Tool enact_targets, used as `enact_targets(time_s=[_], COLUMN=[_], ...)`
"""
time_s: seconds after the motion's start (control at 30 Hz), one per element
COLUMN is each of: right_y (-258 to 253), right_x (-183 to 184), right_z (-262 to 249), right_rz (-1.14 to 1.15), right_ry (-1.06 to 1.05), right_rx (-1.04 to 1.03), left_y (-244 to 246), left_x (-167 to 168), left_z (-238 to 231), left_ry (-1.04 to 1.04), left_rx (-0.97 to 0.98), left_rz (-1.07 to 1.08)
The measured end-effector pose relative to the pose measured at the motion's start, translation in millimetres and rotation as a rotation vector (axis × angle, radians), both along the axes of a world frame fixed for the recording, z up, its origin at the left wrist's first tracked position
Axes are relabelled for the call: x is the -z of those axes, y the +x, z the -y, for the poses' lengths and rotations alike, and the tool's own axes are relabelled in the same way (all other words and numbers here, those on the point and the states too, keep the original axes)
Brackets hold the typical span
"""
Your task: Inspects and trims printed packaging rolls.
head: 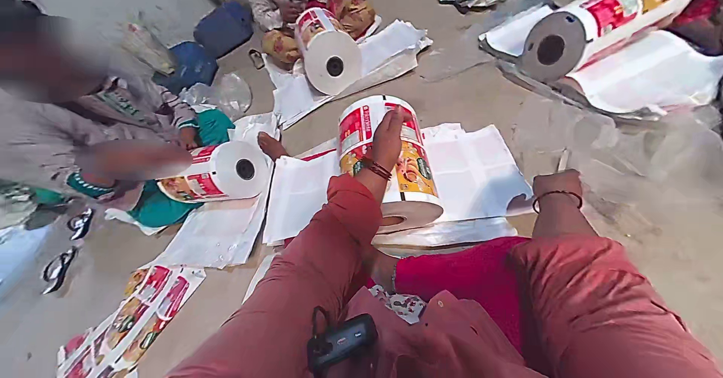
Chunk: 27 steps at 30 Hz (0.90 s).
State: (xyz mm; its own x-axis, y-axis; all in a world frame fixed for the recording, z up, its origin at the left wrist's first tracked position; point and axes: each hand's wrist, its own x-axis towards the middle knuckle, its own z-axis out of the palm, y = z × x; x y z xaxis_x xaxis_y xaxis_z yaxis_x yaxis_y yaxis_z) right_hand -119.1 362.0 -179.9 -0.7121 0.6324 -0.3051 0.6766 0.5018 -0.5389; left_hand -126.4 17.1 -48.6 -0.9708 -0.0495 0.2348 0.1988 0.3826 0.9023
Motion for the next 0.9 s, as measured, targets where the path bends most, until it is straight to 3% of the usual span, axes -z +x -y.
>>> enact_targets(time_s=[0.13,0.27,0.37,0.47,0.57,0.7,0.73,0.8,0.9], right_y=[9.7,85.2,163.1,191.0,188.1,187.5,188.1,187.3,185.7], right_x=[-62.0,-116.5,-137.6,-140.2,-139.7,-152.5,-157.3,-164.5,-160.0], right_z=[54.7,148.7,211.8,242.7,246.4,241.1,239.1,231.1,220.9], right_rz=[-0.412,-0.673,-0.801,-1.090,-1.066,-0.955,-0.920,-0.776,-0.561], right_ry=[-0.148,-0.416,-0.351,-0.139,0.047,0.134,0.060,-0.279,-1.095], right_rx=[-0.267,-0.700,-1.000,-1.099,-1.038,-0.993,-0.981,-0.977,-0.968], left_y=[-4.6,-14.3,2.8,24.5,16.4,20.7,22.9,26.0,10.1], left_x=[3.0,1.2,-18.4,-48.4,-13.3,-7.1,-8.0,-11.5,7.0], left_z=[8.6,12.2,4.7,-16.0,-30.0,-37.3,-40.0,-45.0,-36.4], left_ry=[0.229,0.380,-0.024,-0.522,-1.029,-1.111,-1.114,-1.150,-1.177], left_rx=[-0.065,-0.179,-0.189,-0.023,0.067,0.030,0.020,0.025,-0.031], left_rz=[0.000,0.103,0.151,0.263,0.175,0.166,0.171,0.218,0.172])
